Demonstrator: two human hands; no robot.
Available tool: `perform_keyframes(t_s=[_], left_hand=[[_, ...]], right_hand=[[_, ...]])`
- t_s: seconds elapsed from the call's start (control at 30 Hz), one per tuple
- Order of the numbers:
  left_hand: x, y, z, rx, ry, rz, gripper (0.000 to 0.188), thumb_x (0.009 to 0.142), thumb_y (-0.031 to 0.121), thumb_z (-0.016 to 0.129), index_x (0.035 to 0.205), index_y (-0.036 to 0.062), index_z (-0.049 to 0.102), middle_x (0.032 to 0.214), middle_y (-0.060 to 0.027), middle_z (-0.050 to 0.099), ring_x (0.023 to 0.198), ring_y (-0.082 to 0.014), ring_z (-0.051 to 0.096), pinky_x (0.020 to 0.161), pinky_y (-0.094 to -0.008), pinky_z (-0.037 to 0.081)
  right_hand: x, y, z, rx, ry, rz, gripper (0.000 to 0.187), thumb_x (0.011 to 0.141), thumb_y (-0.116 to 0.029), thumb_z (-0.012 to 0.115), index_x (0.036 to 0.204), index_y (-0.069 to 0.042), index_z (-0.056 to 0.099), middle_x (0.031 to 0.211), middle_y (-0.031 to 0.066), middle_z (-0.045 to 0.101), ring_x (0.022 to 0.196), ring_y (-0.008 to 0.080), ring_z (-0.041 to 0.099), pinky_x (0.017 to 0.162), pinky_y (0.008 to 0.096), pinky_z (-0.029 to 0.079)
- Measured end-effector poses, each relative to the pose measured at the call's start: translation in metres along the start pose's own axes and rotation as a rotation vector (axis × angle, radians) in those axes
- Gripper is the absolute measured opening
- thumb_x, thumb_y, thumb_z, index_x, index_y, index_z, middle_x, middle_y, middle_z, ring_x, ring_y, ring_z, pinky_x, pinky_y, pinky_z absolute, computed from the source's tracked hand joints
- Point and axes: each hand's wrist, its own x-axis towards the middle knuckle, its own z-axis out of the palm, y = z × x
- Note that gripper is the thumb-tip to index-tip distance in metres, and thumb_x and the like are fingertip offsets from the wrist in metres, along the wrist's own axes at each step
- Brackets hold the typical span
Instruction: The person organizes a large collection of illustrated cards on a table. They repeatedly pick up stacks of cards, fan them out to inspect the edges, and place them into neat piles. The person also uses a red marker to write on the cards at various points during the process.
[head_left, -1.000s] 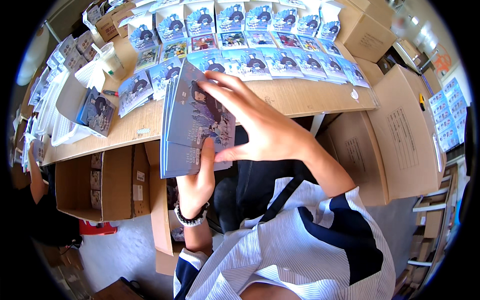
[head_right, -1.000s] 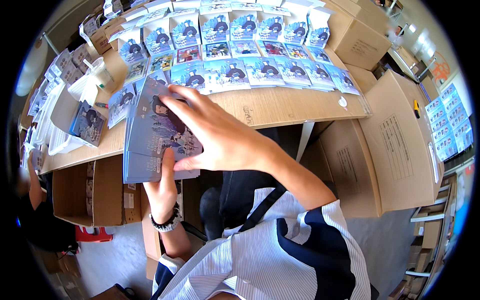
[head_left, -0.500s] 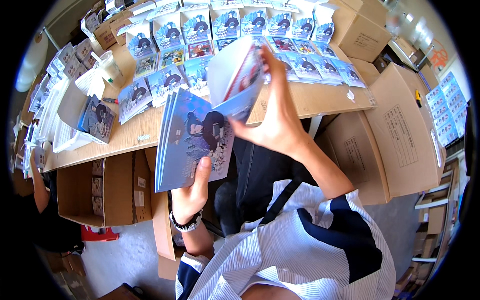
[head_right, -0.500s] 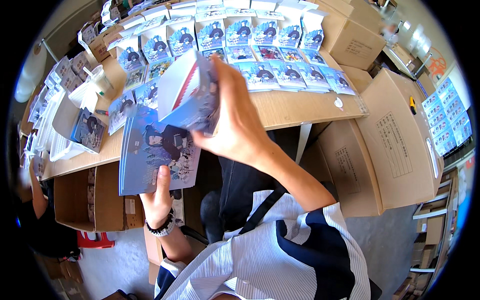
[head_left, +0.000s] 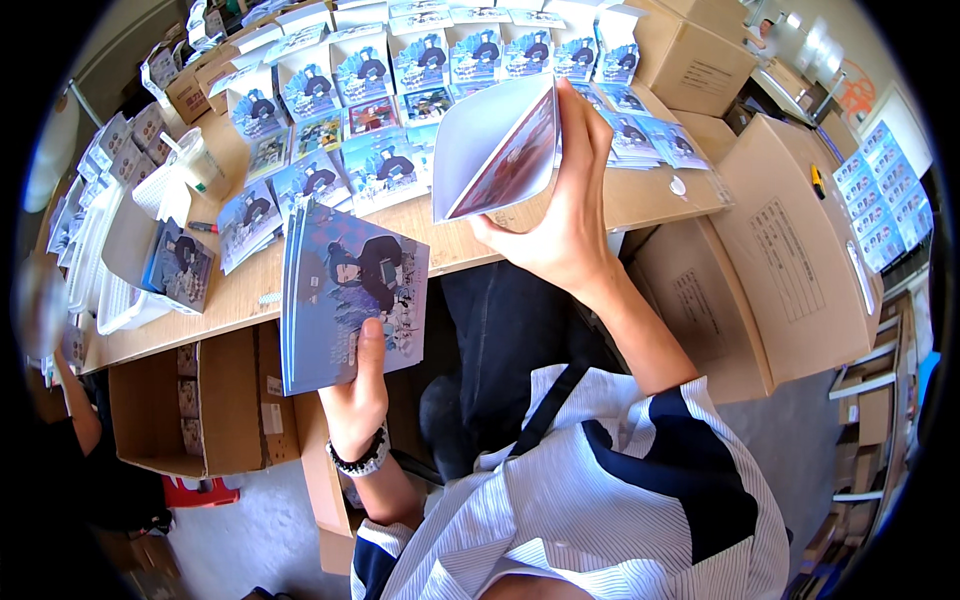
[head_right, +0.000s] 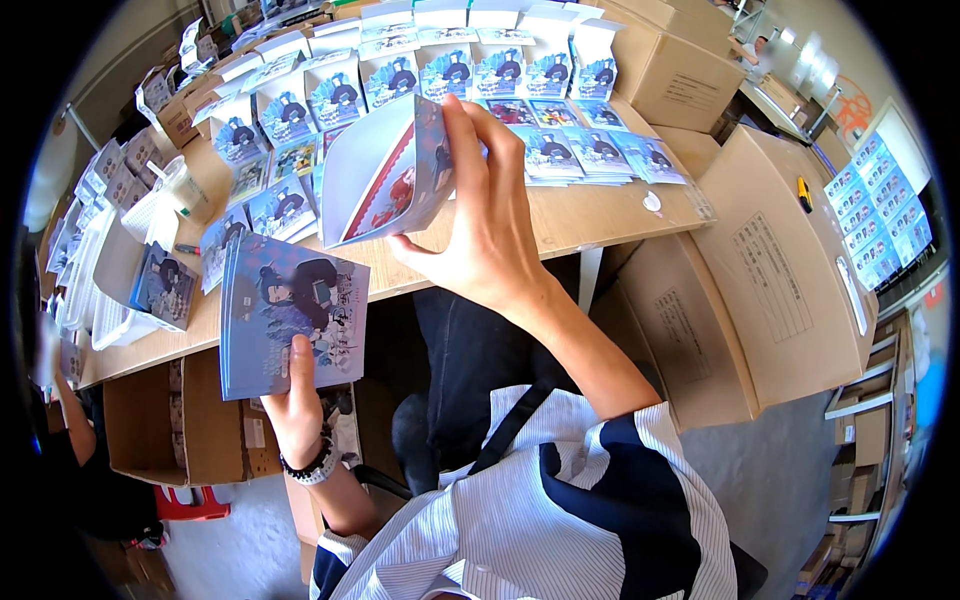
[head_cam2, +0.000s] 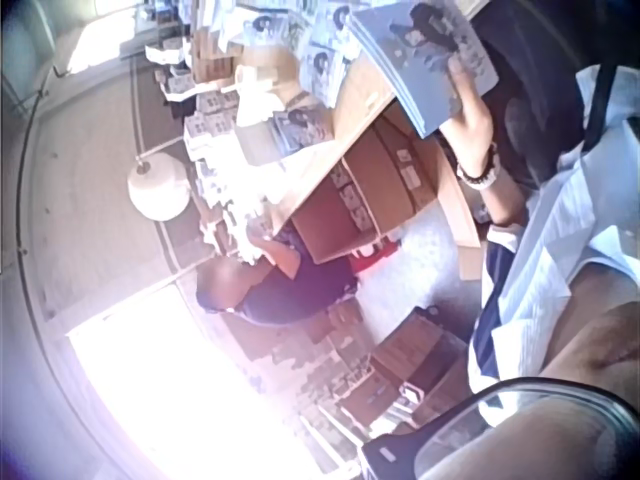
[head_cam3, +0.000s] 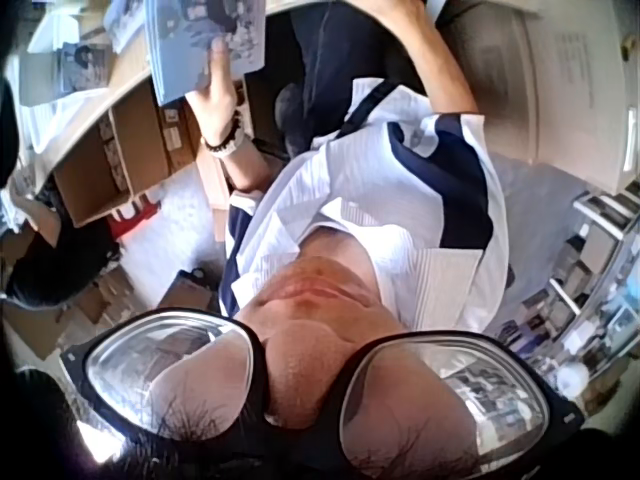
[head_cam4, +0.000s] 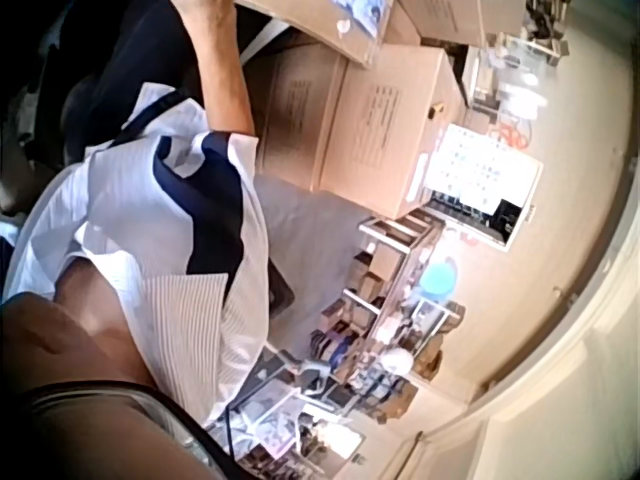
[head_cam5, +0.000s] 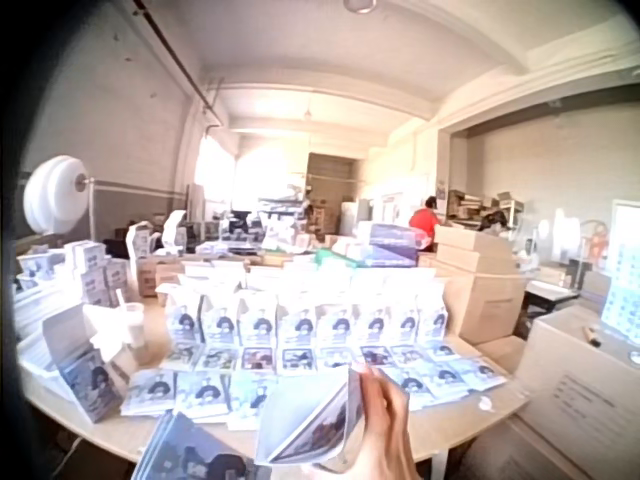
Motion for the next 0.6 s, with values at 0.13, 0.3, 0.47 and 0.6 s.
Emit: perform_keyframes(t_s=[0.13, 0.3, 0.47, 0.6], left_hand=[[0.001, -0.002, -0.002, -0.004, 0.019, 0.003, 0.033, 0.098, 0.009, 0.066, 0.127, -0.0025, 0.057, 0.117, -0.0087, 0.065, 0.102, -0.0152, 0.059, 0.091, -0.0316, 0.047], [0.007, -0.005, -0.011, -0.046, 0.122, 0.012, 0.035, 0.098, 0.009, 0.065, 0.130, -0.0025, 0.056, 0.120, -0.0085, 0.064, 0.104, -0.0150, 0.058, 0.093, -0.0318, 0.047], [0.011, -0.015, -0.034, -0.055, 0.256, -0.027, 0.042, 0.099, 0.012, 0.066, 0.136, -0.0027, 0.053, 0.126, -0.0094, 0.062, 0.108, -0.0155, 0.060, 0.090, -0.0294, 0.050], [0.017, -0.016, -0.029, -0.010, 0.272, -0.033, 0.043, 0.099, 0.012, 0.066, 0.137, -0.0024, 0.052, 0.127, -0.0093, 0.061, 0.110, -0.0165, 0.060, 0.091, -0.0300, 0.050]], right_hand=[[-0.001, 0.015, -0.003, -0.082, 0.018, 0.005, 0.126, 0.058, -0.022, 0.096, 0.154, 0.000, 0.017, 0.140, 0.0252, 0.031, 0.134, 0.0423, 0.035, 0.107, 0.0518, 0.045], [0.013, 0.032, 0.009, -0.124, 0.004, 0.069, 0.120, 0.065, -0.034, 0.093, 0.155, 0.003, 0.022, 0.145, 0.0269, 0.036, 0.133, 0.0420, 0.042, 0.106, 0.0555, 0.046], [0.042, 0.022, 0.077, 0.070, -0.192, 0.412, 0.103, 0.079, -0.066, 0.073, 0.146, 0.005, 0.040, 0.137, 0.0275, 0.051, 0.123, 0.0391, 0.054, 0.094, 0.0522, 0.055], [0.050, 0.022, 0.130, -0.215, -0.500, 0.559, 0.107, 0.080, -0.082, 0.057, 0.141, 0.006, 0.046, 0.140, 0.0315, 0.049, 0.121, 0.0471, 0.055, 0.083, 0.0600, 0.056]])
